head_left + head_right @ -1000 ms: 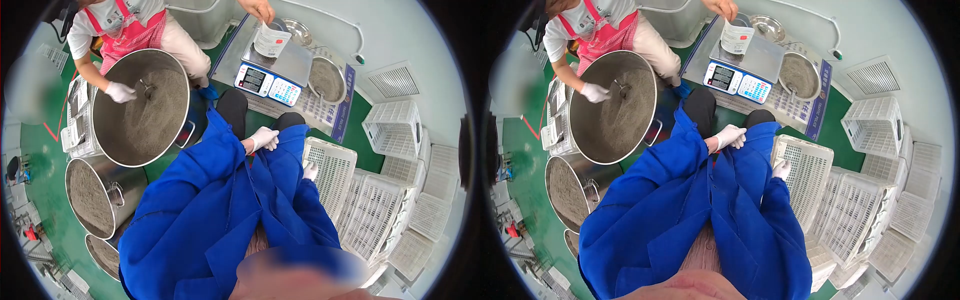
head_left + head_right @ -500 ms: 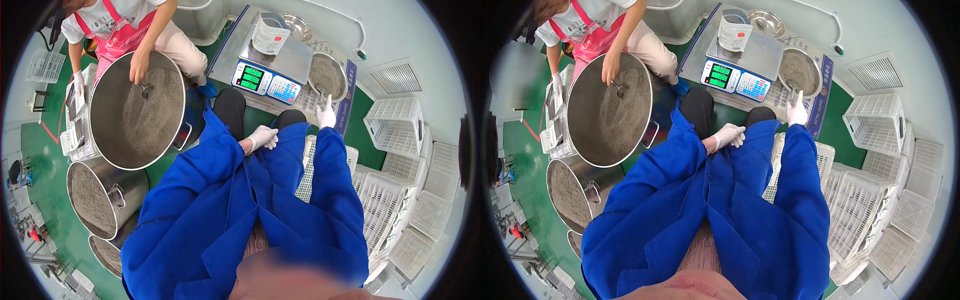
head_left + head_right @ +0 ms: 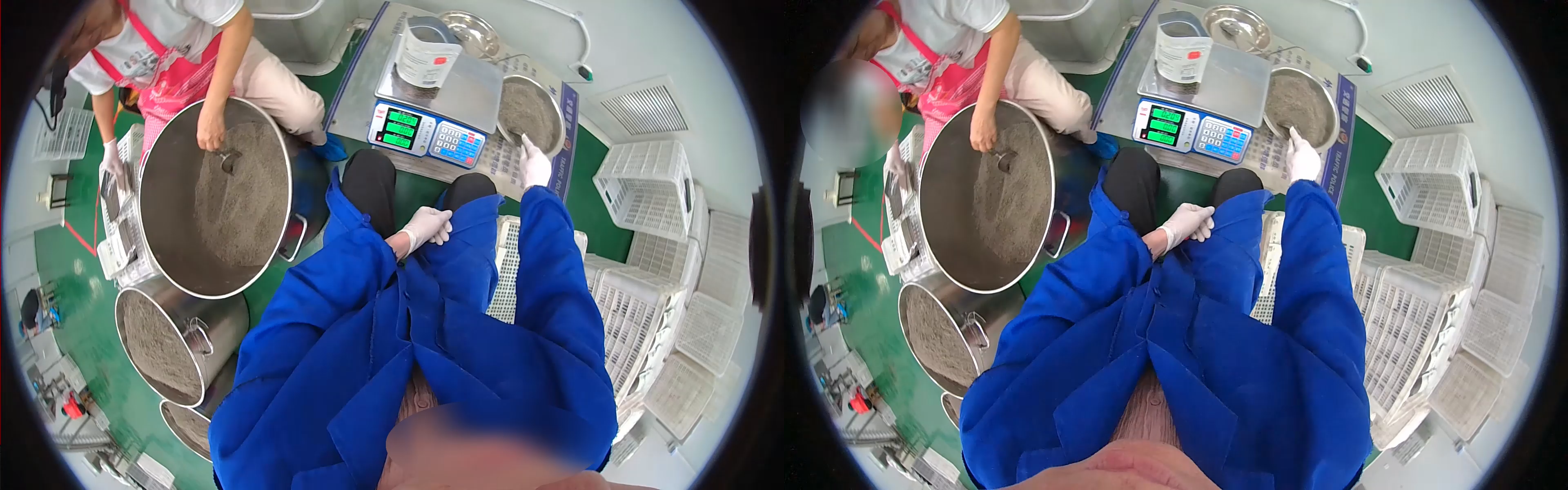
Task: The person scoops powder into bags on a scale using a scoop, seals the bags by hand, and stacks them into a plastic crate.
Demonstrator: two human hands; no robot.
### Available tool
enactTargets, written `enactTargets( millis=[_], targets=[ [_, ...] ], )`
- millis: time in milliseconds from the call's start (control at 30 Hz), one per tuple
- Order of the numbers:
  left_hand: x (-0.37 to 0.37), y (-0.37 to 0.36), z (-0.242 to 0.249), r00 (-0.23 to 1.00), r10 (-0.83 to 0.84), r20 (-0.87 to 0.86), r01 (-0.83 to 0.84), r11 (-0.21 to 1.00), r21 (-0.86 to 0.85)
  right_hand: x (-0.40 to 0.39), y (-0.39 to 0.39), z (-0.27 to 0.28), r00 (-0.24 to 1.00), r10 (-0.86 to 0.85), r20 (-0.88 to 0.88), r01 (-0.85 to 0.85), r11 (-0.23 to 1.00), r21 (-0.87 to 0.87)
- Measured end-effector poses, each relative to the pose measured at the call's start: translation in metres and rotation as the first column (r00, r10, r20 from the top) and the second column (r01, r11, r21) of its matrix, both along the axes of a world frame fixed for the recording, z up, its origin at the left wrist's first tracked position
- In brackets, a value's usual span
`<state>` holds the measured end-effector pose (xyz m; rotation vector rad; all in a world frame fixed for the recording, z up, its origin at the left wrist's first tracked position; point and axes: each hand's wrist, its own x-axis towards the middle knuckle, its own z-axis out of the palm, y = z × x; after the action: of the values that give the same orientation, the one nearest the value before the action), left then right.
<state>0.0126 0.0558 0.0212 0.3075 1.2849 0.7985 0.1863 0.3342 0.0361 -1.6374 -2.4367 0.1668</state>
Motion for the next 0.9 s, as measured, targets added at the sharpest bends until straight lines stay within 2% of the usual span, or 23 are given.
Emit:
enactTargets(
  millis=[67,167,200,300,333,367,433,567,733,900],
  targets=[
    [0.001,-0.001,0.001,1.0,0.002,-0.001,-0.002,1.0,-0.009,0.007,0.017,0.013,0.996,0.042,-0.084,-0.035,0.996,0.079],
    [0.002,0.0,0.002,1.0,-0.01,-0.013,0.01,1.0,-0.006,0.007,0.03,0.046,0.987,-0.104,-0.121,0.103,0.995,-0.014],
    [0.002,0.001,0.004,1.0,-0.012,-0.017,0.012,1.0,-0.013,0.011,0.038,0.046,0.99,-0.101,-0.099,0.106,0.993,0.049],
    [0.002,0.002,0.002,0.999,-0.03,-0.02,0.03,1.0,-0.007,0.017,0.053,0.032,0.952,-0.138,-0.273,0.149,0.989,0.02],
    [0.002,0.003,0.004,0.999,-0.03,-0.023,0.03,0.999,-0.014,0.016,0.053,0.026,0.905,-0.201,-0.376,0.161,0.978,-0.136],
    [0.002,0.004,0.005,0.999,-0.029,-0.026,0.029,1.0,-0.01,0.025,0.068,-0.002,0.896,-0.189,-0.402,0.106,0.97,-0.22],
    [0.003,0.004,0.004,0.999,-0.029,-0.032,0.029,1.0,-0.005,0.026,0.073,-0.03,0.716,-0.456,-0.529,0.096,0.815,-0.572],
    [0.005,0.004,0.001,0.999,-0.001,-0.034,0.001,1.0,0.004,0.037,0.067,-0.026,0.324,-0.669,-0.669,0.148,0.734,-0.663],
    [0.005,0.003,-0.006,0.999,-0.016,-0.041,0.017,0.999,0.028,0.072,0.073,0.003,0.096,-0.73,-0.676,0.118,0.683,-0.721],
    [0.008,0.001,-0.011,0.998,-0.032,-0.045,0.034,0.998,0.05,0.088,0.085,0.045,0.031,-0.75,-0.661,0.053,0.662,-0.748]
  ],
)
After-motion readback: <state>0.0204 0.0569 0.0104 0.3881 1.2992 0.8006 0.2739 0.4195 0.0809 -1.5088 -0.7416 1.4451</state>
